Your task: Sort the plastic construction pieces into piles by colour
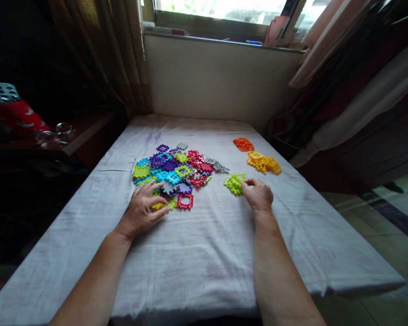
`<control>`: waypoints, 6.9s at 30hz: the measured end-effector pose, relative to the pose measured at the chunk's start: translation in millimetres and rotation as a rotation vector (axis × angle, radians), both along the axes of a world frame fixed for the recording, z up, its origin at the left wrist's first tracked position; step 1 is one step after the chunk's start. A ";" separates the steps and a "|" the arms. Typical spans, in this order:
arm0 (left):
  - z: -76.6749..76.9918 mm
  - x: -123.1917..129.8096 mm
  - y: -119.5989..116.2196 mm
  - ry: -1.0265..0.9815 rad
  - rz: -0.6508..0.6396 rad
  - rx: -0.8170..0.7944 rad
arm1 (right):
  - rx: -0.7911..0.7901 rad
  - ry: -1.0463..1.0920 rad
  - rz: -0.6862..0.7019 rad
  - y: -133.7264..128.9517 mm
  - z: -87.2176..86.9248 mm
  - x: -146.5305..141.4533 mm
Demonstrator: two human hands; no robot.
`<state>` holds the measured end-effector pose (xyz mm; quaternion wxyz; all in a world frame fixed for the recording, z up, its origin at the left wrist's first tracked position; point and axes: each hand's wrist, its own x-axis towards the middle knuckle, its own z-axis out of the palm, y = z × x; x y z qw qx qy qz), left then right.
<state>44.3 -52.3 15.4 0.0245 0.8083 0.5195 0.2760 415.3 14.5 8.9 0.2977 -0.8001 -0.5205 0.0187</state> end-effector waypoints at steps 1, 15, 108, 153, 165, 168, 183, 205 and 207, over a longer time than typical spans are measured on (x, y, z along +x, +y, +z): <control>1.0 1.4 -1.2 0.043 -0.004 -0.016 | 0.004 -0.007 -0.001 -0.1 0.2 -0.5; -0.2 5.1 -1.5 -0.051 -0.004 0.173 | 0.311 -0.001 0.077 2.8 1.0 -10.8; -3.2 18.1 9.0 -0.281 0.046 0.222 | 0.205 0.242 0.960 -31.5 0.6 -145.1; -1.7 -14.4 3.4 -0.328 0.363 0.304 | 0.367 0.377 0.500 -10.7 12.4 -53.2; -9.2 33.2 0.8 -0.401 0.090 0.087 | 0.131 0.491 1.042 -37.4 5.7 -123.0; -8.2 33.7 0.3 -0.404 0.077 0.075 | 0.115 0.535 1.042 -39.0 8.6 -127.3; 4.2 8.5 -0.7 -0.505 0.306 0.104 | 0.211 0.491 0.048 13.4 8.2 -11.0; -3.7 -23.9 15.5 -0.505 0.539 0.177 | -0.570 -0.376 0.494 79.3 67.7 -79.1; -5.9 -25.3 17.2 -0.527 0.544 0.163 | -0.602 -0.355 0.537 94.7 66.0 -89.5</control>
